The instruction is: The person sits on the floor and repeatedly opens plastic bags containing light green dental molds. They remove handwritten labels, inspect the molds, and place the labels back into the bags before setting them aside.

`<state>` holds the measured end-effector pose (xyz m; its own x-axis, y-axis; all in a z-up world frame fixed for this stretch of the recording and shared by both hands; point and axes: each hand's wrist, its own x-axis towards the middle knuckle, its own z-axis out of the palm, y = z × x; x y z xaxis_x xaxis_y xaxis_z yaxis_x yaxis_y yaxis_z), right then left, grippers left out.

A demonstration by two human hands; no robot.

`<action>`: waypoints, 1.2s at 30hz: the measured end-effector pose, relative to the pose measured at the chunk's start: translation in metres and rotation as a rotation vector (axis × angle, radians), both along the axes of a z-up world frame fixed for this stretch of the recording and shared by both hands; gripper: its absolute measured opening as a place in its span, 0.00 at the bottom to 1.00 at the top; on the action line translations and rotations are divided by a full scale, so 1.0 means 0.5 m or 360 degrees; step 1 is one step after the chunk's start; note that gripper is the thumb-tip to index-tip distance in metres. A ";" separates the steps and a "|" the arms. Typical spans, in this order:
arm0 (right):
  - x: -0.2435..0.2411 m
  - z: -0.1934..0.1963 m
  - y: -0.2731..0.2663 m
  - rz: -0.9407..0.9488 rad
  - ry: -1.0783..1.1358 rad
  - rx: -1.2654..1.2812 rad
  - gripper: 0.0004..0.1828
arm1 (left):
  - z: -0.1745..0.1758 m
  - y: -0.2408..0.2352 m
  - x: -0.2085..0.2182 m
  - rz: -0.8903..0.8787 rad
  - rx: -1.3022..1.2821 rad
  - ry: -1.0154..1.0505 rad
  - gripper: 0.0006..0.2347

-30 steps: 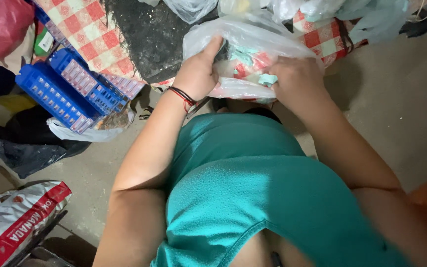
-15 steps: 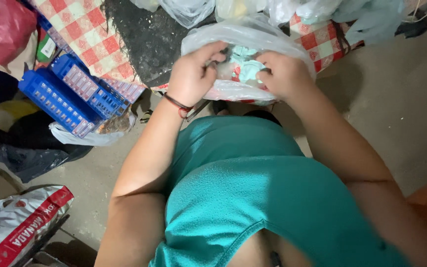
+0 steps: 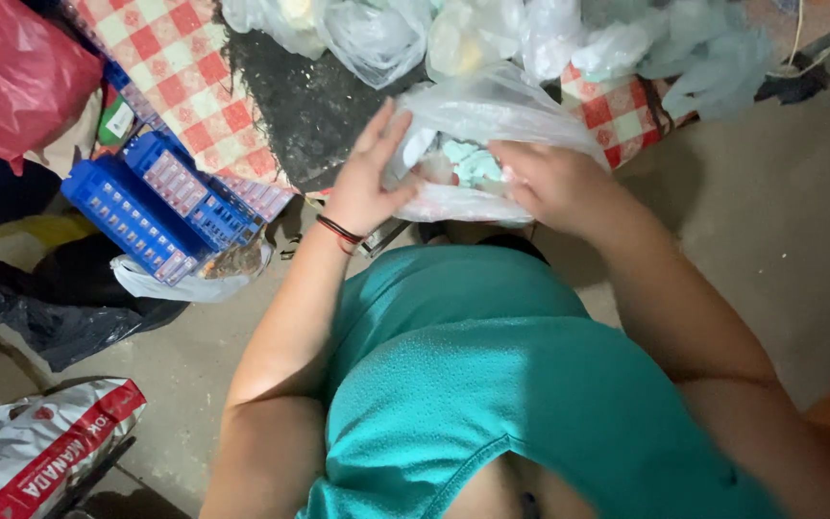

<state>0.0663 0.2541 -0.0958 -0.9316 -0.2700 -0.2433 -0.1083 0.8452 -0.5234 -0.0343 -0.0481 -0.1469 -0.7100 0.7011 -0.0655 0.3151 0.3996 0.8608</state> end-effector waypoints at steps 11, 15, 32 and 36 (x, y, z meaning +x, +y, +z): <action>0.013 0.035 0.000 -0.0228 -0.0360 -0.0068 0.47 | -0.029 0.103 0.065 -0.0168 -0.0605 0.0527 0.64; 0.014 -0.191 -0.035 0.0161 0.0342 0.0486 0.11 | -0.069 0.152 0.059 -0.0247 -0.0704 0.0718 0.59; -0.018 -0.185 0.044 -0.0395 0.0866 0.0053 0.14 | -0.412 -0.103 -0.256 0.0542 0.1190 -0.1364 0.16; -0.078 -0.210 0.175 -0.0889 0.0963 0.0057 0.10 | -0.100 -0.139 -0.244 0.0679 0.0684 -0.0882 0.17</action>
<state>0.0273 0.3416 -0.2010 -0.8991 0.2705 0.3441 0.0783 0.8730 -0.4814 -0.1565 -0.1177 -0.1971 -0.8647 0.4219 -0.2724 -0.3055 -0.0115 0.9521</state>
